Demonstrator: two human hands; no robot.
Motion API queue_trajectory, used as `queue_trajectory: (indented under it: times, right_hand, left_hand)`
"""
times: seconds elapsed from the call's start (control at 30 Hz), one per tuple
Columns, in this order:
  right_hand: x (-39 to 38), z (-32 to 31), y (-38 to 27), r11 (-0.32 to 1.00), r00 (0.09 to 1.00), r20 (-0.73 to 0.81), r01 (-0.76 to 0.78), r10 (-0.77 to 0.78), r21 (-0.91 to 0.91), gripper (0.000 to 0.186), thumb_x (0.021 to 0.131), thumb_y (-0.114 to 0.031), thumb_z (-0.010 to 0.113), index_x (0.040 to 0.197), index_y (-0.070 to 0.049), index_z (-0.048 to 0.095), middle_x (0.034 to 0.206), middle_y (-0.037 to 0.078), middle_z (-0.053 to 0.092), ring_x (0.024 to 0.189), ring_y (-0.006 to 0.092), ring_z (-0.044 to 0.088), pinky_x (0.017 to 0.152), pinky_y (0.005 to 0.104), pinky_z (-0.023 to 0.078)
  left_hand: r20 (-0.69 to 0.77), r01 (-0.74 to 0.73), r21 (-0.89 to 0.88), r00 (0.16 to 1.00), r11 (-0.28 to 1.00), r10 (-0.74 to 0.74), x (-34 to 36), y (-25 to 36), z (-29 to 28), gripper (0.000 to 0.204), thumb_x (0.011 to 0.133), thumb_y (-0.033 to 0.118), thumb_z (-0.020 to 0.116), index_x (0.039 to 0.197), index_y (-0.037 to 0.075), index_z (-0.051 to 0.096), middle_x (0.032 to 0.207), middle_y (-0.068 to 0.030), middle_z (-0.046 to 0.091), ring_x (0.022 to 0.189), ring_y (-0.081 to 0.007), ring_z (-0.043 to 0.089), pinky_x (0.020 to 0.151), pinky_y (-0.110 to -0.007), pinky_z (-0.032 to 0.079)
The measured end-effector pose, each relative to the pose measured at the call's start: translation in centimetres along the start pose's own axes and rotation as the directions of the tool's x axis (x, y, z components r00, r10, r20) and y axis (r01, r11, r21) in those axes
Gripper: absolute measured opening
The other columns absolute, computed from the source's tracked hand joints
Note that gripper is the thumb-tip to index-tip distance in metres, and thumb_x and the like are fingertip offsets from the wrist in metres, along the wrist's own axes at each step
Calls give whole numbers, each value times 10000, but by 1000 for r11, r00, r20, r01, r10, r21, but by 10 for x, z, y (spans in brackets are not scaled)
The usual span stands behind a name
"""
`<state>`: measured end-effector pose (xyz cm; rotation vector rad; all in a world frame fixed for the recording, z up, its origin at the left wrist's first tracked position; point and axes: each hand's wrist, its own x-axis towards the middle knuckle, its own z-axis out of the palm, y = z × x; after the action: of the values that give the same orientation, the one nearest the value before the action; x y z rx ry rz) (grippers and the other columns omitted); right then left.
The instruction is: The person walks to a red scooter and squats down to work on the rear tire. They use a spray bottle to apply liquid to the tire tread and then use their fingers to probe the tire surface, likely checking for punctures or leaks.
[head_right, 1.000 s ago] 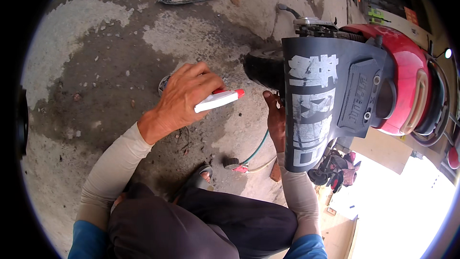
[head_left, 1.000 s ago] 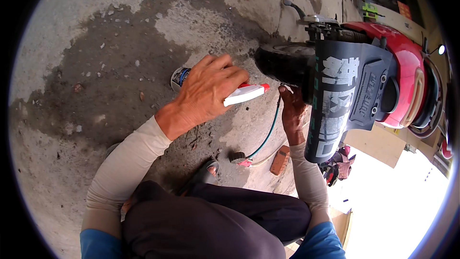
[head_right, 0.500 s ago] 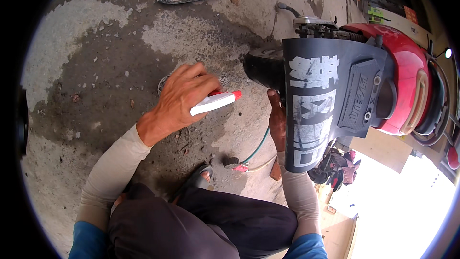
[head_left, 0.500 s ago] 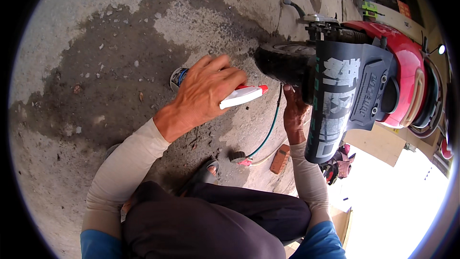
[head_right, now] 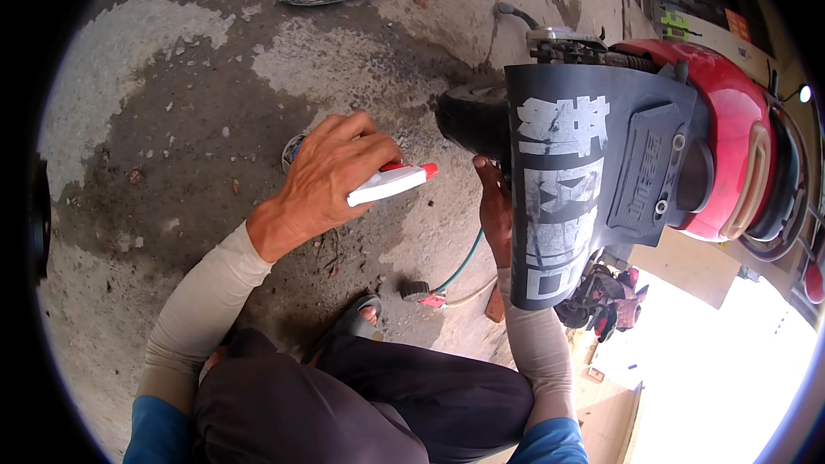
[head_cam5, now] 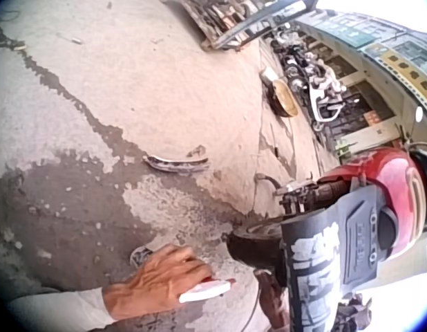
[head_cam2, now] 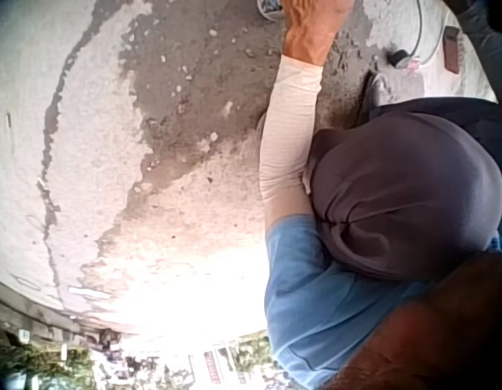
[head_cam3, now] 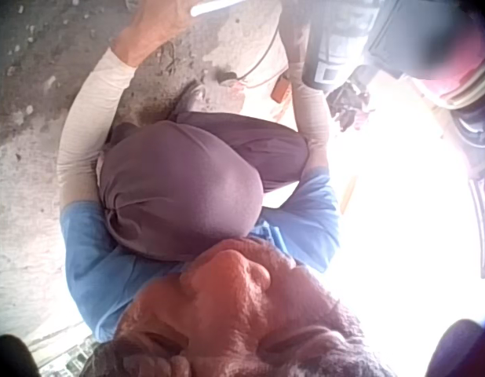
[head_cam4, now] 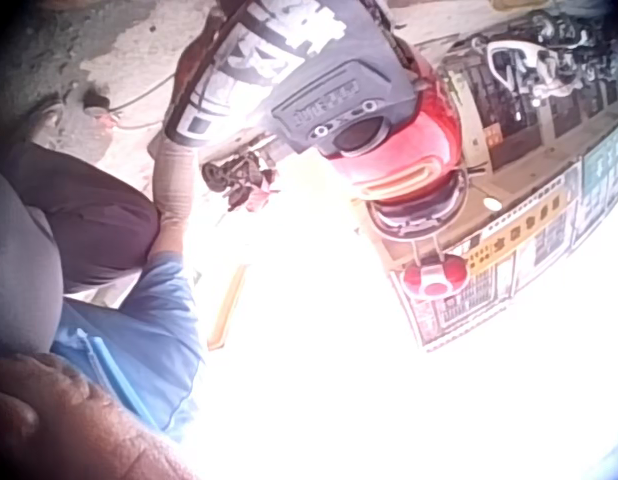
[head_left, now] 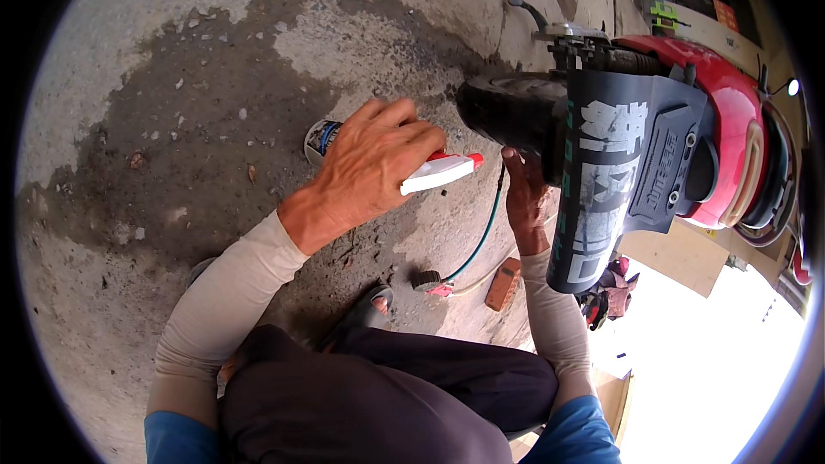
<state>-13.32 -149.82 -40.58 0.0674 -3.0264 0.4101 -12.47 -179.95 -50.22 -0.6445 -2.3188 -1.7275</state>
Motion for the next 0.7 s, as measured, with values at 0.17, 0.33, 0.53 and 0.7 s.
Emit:
queue_trajectory:
  times: [0.17, 0.33, 0.53, 0.7]
  right_hand:
    - [2, 2, 0, 999, 998, 47, -39, 37, 23, 474, 985, -371, 797, 1327, -63, 683, 1278, 99, 742, 1070, 277, 696, 954, 407, 523]
    - [2, -4, -8, 999, 999, 15, 44, -44, -27, 470, 999, -377, 779, 1340, -67, 686, 1290, 99, 744, 1089, 278, 694, 968, 405, 513]
    - [-1, -12, -21, 978, 984, -81, 145, -158, -149, 531, 1032, -396, 737, 1438, -72, 627, 1345, 132, 715, 1168, 296, 671, 1022, 400, 495]
    - [-3, -5, -6, 962, 964, -179, 157, -199, -224, 536, 1033, -411, 733, 1433, -71, 624, 1325, 149, 709, 1167, 317, 666, 1028, 420, 489]
  left_hand:
    - [-40, 0, 9, 999, 1000, 0, 0, -1, 3, 267, 814, 163, 838, 1031, 69, 714, 978, -42, 722, 995, -240, 632, 856, -391, 464]
    - [-46, -36, -26, 998, 999, 35, 1, -1, 2, 253, 827, 168, 829, 1037, 81, 718, 980, -35, 723, 990, -237, 631, 858, -393, 464]
    - [36, -9, 11, 999, 1000, 9, -3, -3, -4, 265, 825, 179, 839, 1040, 82, 718, 998, -28, 731, 994, -229, 629, 854, -392, 465]
    - [-65, -72, -17, 995, 997, 71, 1, -4, 4, 283, 816, 161, 839, 1060, 78, 722, 1040, -32, 745, 1015, -235, 633, 853, -394, 467]
